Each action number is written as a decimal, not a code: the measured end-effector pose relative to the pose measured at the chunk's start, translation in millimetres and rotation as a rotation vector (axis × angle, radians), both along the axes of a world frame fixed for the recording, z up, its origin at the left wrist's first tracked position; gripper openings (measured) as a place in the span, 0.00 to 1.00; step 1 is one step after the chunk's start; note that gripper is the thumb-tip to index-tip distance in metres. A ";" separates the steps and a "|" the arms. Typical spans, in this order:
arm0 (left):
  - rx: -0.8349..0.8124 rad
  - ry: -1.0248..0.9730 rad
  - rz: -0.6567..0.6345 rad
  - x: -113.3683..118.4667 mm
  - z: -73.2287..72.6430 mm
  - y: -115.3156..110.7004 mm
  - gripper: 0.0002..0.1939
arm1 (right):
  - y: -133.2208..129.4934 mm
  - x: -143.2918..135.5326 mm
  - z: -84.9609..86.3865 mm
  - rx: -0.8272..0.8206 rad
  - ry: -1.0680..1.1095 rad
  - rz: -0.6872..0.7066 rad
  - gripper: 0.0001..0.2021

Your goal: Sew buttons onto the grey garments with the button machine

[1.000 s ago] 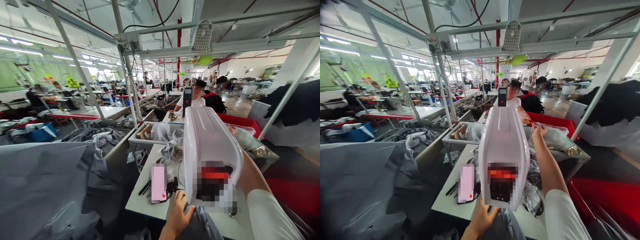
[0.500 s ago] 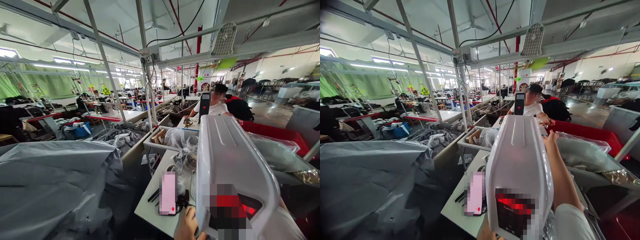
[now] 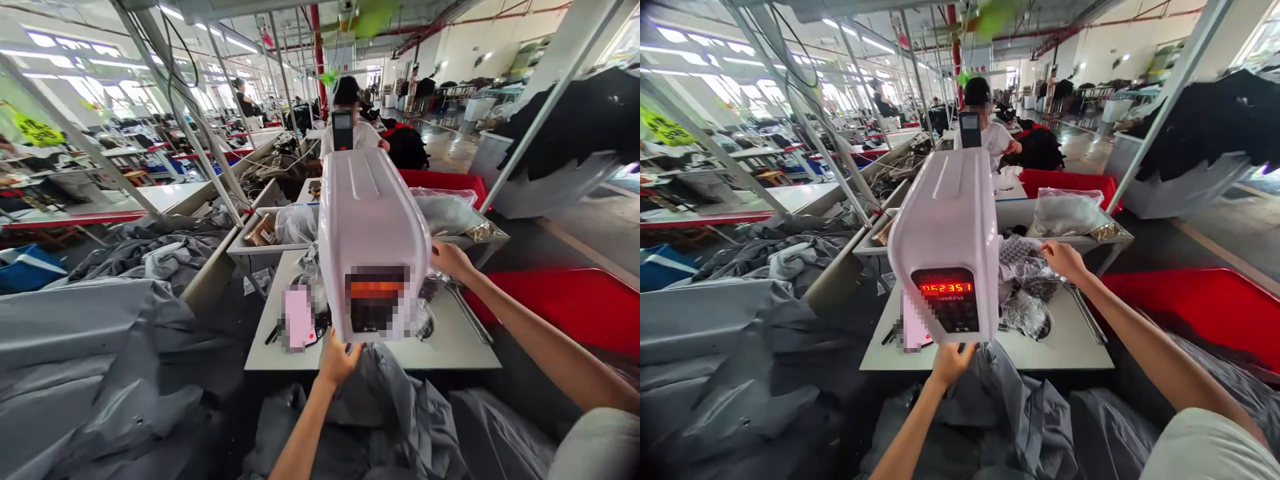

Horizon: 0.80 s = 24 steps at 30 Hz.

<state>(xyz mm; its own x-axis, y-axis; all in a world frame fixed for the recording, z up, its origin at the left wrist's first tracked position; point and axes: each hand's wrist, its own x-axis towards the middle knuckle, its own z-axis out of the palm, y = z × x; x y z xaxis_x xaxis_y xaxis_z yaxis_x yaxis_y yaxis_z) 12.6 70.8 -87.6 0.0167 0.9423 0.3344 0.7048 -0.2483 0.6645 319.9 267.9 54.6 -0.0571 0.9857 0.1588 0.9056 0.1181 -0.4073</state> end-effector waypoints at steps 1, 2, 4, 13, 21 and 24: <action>-0.001 0.018 -0.013 0.2 1.4 -0.1 0.13 | -10.7 5.0 -5.8 0.012 -0.016 0.026 0.11; 0.001 0.036 -0.023 0.3 2.9 -0.1 0.13 | -19.9 8.4 -10.7 0.028 -0.027 0.070 0.11; 0.016 0.060 -0.038 0.2 5.4 -0.2 0.13 | -31.7 10.2 -17.8 0.052 -0.045 0.195 0.12; 0.087 0.087 -0.111 -1.0 12.8 0.0 0.10 | -7.1 -24.1 -19.6 0.180 -0.128 0.187 0.17; 0.136 0.027 -0.132 -0.9 14.3 1.5 0.09 | -90.5 -37.9 -36.4 0.367 -0.026 0.130 0.10; 0.147 0.025 -0.140 -0.5 16.2 1.7 0.09 | -128.4 -33.5 -56.0 0.316 0.045 0.033 0.10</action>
